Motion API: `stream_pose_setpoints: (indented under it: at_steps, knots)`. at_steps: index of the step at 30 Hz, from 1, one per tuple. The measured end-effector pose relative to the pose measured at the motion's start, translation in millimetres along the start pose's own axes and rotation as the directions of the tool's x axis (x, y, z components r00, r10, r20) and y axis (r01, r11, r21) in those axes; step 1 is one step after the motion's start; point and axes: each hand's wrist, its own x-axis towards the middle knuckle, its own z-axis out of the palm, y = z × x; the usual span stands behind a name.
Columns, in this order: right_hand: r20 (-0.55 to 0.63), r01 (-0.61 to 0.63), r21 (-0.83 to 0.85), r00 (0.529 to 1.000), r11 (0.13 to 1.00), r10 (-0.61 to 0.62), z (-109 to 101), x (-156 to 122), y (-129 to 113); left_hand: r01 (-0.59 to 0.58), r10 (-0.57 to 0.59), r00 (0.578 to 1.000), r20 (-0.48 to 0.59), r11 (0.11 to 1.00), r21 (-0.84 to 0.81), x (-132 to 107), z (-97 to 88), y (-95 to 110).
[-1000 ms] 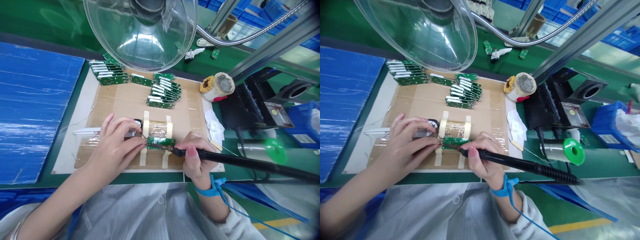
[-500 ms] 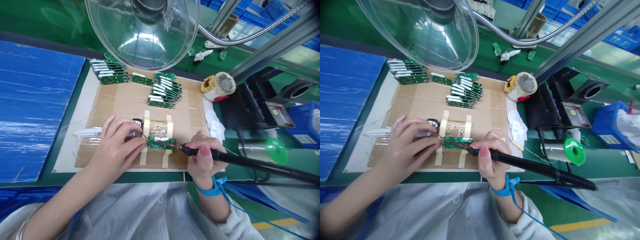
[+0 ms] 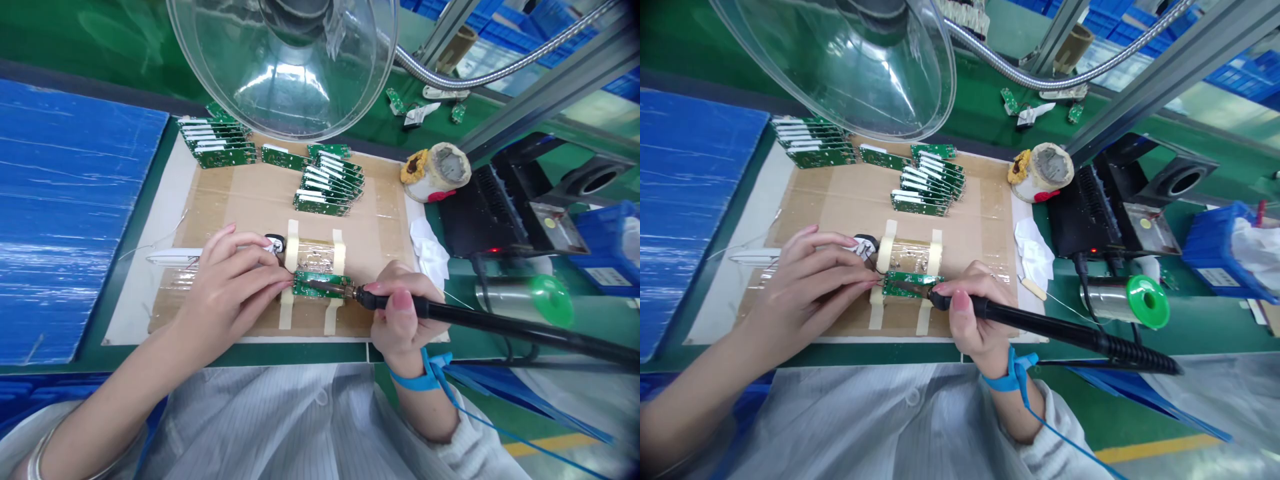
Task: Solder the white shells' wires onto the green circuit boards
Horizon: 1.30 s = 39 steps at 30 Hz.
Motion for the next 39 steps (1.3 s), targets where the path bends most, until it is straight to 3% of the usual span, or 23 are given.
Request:
stream_pose_setpoints:
  at_steps: [12, 21, 35, 39]
  knots:
    - [-0.025, -0.016, -0.018, 1.000, 1.000, 0.015, 3.9, -0.3, -0.4, 0.006, -0.006, 1.000, -0.015, 1.000, 0.019, 1.2, 1.3, -0.6]
    - [0.022, -0.008, -0.018, 1.000, 1.000, 0.008, 5.4, -0.5, 1.4, 0.002, -0.008, 0.998, 0.064, 0.996, 0.088, 2.5, -1.3, 4.1]
    - [0.084, 0.044, -0.056, 0.996, 0.997, -0.039, 4.0, 0.2, 1.7, 0.110, -0.120, 0.981, 0.151, 0.991, 0.078, 11.8, -5.6, 13.9]
    - [0.037, 0.022, -0.041, 0.999, 0.999, -0.020, 2.1, 2.4, -2.4, 0.124, -0.136, 0.976, 0.170, 0.989, 0.078, 13.1, -6.2, 14.6]
